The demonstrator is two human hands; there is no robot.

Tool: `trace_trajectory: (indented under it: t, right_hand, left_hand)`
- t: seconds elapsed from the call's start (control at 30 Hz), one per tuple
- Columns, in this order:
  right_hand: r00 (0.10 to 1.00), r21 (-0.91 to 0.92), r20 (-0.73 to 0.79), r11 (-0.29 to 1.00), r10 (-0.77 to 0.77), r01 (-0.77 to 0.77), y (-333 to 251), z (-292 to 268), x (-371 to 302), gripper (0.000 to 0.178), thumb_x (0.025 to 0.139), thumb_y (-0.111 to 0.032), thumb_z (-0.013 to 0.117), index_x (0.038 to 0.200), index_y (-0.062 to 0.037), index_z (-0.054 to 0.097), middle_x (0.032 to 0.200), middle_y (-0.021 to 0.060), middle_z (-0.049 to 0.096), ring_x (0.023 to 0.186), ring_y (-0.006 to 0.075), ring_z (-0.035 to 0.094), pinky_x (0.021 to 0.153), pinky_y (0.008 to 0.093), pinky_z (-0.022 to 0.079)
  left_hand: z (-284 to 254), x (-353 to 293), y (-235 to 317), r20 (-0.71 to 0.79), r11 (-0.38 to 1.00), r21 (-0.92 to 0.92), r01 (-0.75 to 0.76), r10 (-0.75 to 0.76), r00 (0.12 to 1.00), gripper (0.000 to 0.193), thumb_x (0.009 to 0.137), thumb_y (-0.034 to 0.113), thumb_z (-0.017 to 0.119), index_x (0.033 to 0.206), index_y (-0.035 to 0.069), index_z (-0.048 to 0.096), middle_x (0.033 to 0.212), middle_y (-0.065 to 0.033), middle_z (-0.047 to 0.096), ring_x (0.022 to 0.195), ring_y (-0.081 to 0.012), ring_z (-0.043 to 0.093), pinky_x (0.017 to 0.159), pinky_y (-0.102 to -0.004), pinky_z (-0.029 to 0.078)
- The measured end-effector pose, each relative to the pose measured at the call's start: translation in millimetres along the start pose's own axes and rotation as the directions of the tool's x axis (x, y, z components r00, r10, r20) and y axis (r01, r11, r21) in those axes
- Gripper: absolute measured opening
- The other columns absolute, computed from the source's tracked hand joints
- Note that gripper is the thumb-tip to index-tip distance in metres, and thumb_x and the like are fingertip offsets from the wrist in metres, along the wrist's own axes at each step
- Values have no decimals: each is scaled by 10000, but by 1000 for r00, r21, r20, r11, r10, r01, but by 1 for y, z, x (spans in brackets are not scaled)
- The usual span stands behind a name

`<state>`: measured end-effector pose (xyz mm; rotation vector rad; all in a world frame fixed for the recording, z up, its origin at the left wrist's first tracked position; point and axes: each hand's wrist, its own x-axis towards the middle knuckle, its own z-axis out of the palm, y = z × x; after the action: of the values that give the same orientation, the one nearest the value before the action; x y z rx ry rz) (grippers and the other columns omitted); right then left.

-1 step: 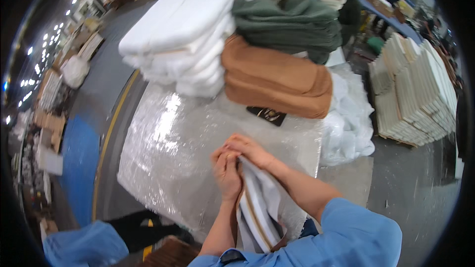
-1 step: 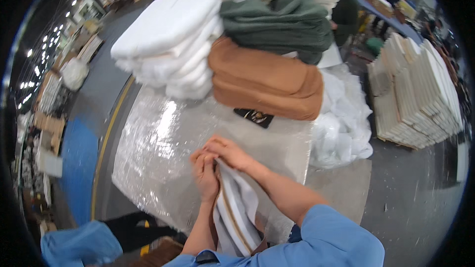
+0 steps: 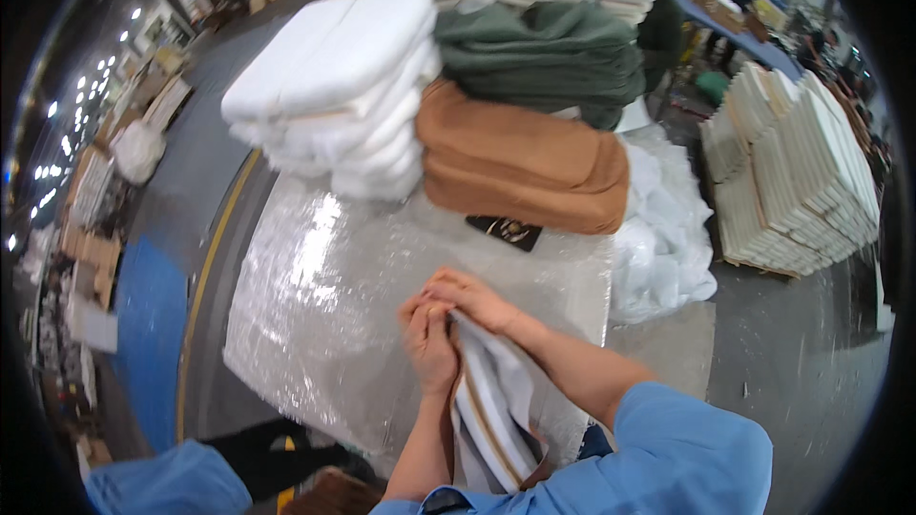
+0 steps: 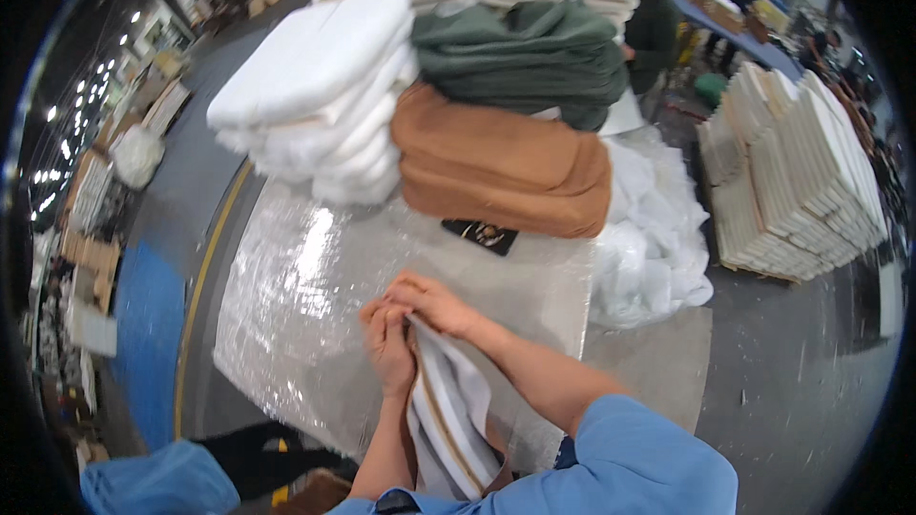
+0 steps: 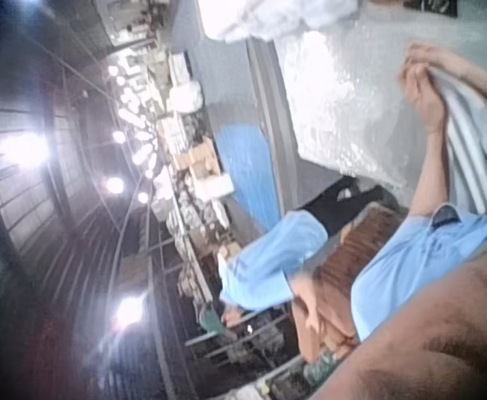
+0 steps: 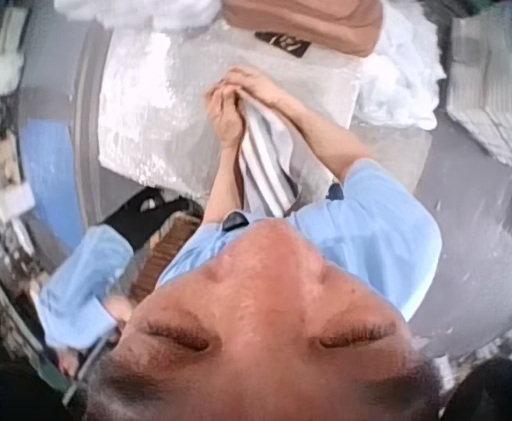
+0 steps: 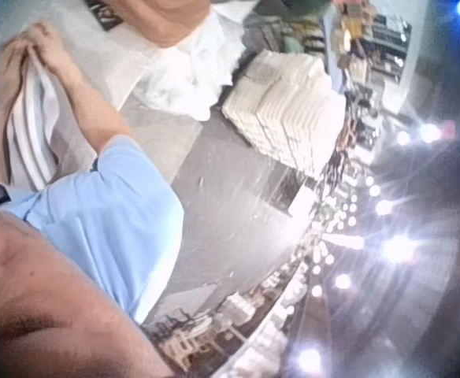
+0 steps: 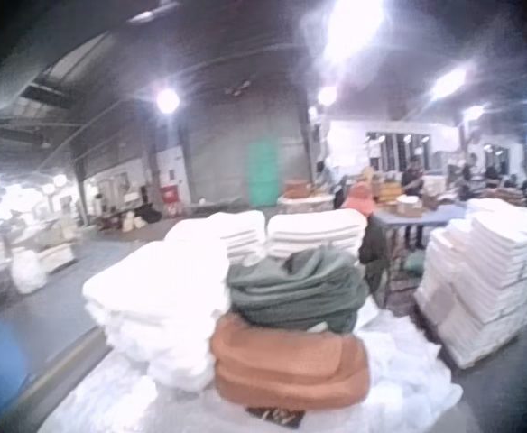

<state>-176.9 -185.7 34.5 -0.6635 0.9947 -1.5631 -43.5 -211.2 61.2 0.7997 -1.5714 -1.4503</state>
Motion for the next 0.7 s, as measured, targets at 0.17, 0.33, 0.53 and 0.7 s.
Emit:
trace_trajectory:
  t: [0.17, 0.33, 0.53, 0.7]
  right_hand:
    - [998, -56, 61, 998, -10, 14, -7, 18, 18, 260, 1050, -336, 640, 1067, -77, 663, 968, -31, 622, 904, 59, 542, 810, 234, 461]
    - [1000, -105, 22, 994, 8, -6, -11, 14, 23, 297, 1026, -369, 667, 1006, -72, 660, 949, -11, 630, 872, 77, 548, 796, 243, 464]
    - [998, -323, -55, 946, 12, -29, -22, 44, 18, 379, 996, -445, 681, 1003, -66, 678, 944, 9, 661, 853, 104, 580, 794, 274, 487]
    - [979, -526, -194, 849, -66, -47, -8, 49, 10, 422, 989, -466, 669, 985, -46, 706, 956, 77, 719, 876, 170, 639, 830, 325, 511]
  left_hand:
    - [-20, 10, -12, -23, 996, -10, -86, 86, 996, 194, 1057, 130, 591, 977, 24, 732, 1146, -73, 537, 1090, -176, 508, 994, -313, 419]
    - [-35, -31, 19, -57, 999, -21, 37, -38, 998, 265, 1106, 183, 513, 1237, 13, 668, 1198, -99, 599, 1137, -184, 541, 1007, -323, 439]
    - [-91, -186, 29, -189, 927, -147, 346, -370, 910, 493, 1114, 341, 511, 1505, 42, 483, 1456, -117, 553, 1322, -227, 539, 1117, -364, 418]
    - [-144, -308, 14, 94, 559, -624, 546, -639, 763, 575, 1129, 384, 444, 1549, -7, 400, 1542, -140, 469, 1391, -257, 483, 1163, -381, 376]
